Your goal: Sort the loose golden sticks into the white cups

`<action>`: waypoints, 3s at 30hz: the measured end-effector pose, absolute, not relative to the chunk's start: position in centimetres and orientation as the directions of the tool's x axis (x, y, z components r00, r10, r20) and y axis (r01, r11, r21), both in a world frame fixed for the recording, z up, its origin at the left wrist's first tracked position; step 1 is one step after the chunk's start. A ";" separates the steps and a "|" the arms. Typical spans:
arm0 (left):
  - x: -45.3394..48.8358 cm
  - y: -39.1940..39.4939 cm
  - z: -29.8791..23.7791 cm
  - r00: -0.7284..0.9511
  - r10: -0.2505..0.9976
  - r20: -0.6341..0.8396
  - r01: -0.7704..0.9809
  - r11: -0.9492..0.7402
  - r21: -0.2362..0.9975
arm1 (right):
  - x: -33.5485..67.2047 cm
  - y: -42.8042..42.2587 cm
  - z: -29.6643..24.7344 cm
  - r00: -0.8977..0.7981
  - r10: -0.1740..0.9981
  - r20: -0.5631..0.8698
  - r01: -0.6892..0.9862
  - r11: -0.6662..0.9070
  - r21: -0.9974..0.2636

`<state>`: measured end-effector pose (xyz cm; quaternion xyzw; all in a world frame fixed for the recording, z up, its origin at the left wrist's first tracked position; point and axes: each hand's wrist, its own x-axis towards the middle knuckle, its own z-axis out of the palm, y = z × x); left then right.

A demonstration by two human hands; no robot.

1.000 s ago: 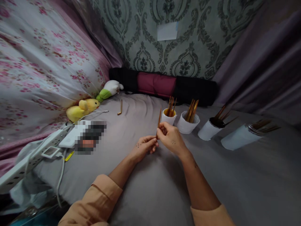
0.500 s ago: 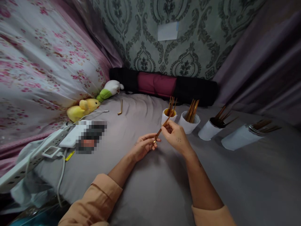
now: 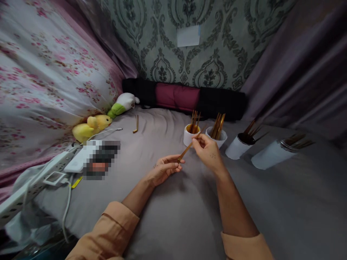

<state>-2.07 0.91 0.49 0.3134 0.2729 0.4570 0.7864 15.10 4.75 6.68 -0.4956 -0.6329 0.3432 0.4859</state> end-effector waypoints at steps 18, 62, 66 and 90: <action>-1.9 0.9 0.6 0.428 0.877 -0.219 -0.505 0.433 0.746 | 17.9 4.7 8.1 0.230 0.922 0.312 0.185 0.273 -0.944; -2.9 2.2 -0.3 0.379 0.851 -0.363 -0.726 0.517 0.453 | 21.4 9.4 15.6 0.483 0.717 0.502 0.348 0.369 -0.862; -2.9 2.2 -0.5 0.379 0.858 -0.348 -0.729 0.508 0.458 | 21.0 10.4 15.6 0.432 0.696 0.574 0.462 0.376 -0.803; -3.1 2.2 -0.7 0.365 0.872 -0.326 -0.735 0.485 0.473 | 17.6 12.6 13.9 0.023 0.848 0.529 0.729 0.348 -0.589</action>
